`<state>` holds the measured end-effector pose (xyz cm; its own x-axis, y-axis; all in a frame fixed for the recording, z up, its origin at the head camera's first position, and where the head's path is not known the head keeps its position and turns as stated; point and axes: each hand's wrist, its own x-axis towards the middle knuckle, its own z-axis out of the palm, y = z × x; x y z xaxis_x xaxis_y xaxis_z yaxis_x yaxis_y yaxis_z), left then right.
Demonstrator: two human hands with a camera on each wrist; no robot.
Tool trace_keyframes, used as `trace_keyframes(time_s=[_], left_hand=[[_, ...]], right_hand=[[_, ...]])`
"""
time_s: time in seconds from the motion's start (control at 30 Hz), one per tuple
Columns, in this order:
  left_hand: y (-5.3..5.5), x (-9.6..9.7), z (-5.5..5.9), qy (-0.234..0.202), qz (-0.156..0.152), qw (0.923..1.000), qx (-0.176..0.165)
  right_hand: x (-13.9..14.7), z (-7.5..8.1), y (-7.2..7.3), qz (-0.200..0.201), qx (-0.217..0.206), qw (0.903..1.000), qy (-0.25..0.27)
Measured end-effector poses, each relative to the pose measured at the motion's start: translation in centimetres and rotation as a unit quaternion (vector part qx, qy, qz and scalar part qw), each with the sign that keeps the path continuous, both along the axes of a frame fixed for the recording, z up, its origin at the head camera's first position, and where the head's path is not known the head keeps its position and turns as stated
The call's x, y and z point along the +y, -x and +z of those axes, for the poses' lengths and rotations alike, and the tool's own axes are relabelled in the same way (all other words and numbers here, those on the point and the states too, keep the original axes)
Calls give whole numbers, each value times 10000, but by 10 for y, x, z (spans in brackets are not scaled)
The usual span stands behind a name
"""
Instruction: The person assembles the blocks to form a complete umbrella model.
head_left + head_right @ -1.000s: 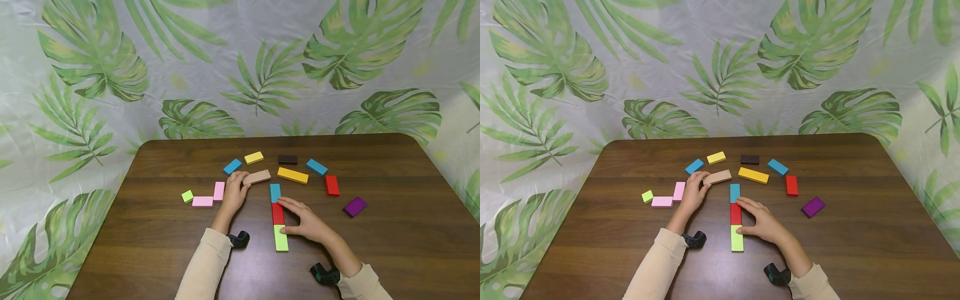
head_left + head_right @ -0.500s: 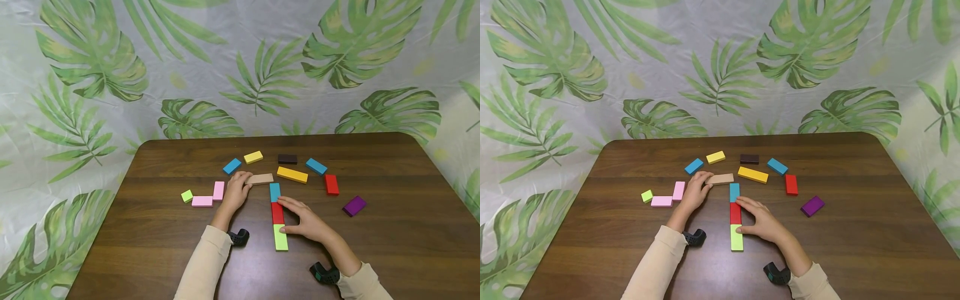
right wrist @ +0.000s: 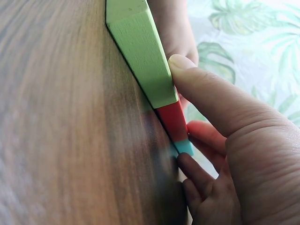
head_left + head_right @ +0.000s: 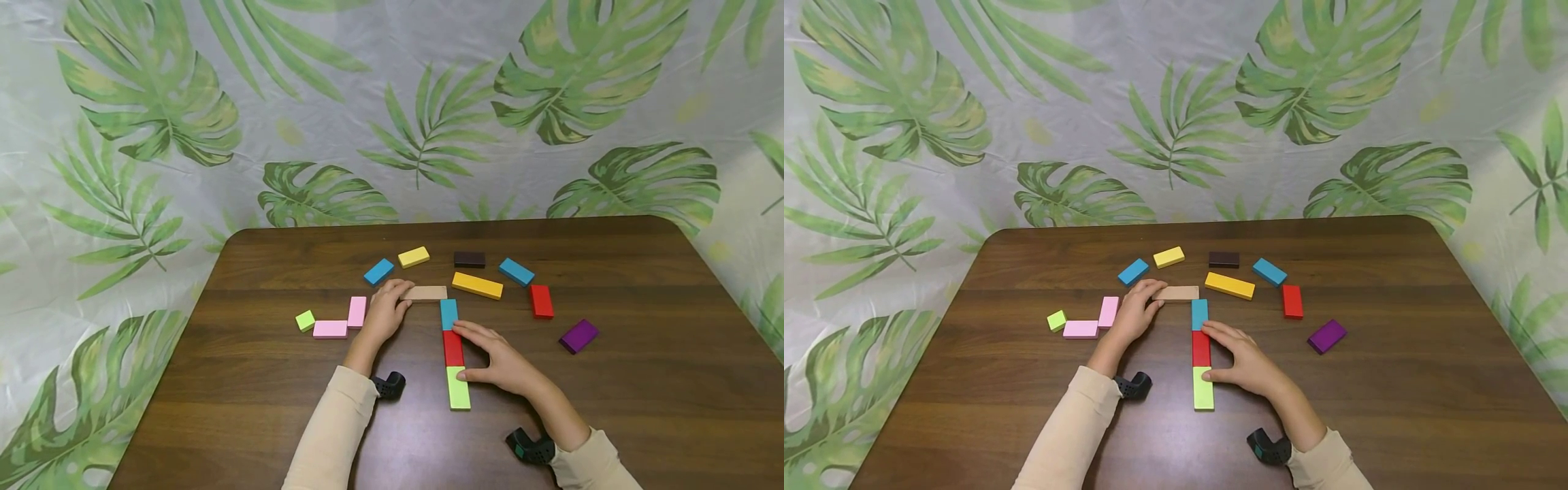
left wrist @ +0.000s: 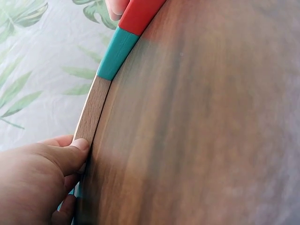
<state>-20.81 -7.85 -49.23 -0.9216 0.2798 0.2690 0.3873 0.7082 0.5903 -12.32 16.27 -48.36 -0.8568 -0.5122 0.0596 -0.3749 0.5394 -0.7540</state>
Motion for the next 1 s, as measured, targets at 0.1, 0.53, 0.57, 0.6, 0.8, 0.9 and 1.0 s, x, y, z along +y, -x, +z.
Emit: trace_keyframes(time_s=[0.1,0.53,0.57,0.6,0.8,0.9,1.0], left_hand=[[1,0,0,45,-24,10000,-7],[-4,2,5,-30,-154,9998,-113],[-5,4,6,-56,-217,9997,-46],[-6,6,7,-71,-272,9996,-19],[-10,17,14,70,-664,9977,-131],[-11,19,15,228,-787,9964,-220],[-12,20,16,309,-862,9955,-250]], right_hand=[[0,1,-1,-1,-19,10000,11],[0,0,-2,-22,-8,10000,1],[0,0,-2,-19,-2,10000,0],[0,0,-2,-13,7,10000,3],[0,0,-1,3,11,10000,24],[0,1,-1,5,5,10000,20],[0,1,0,4,2,10000,0]])
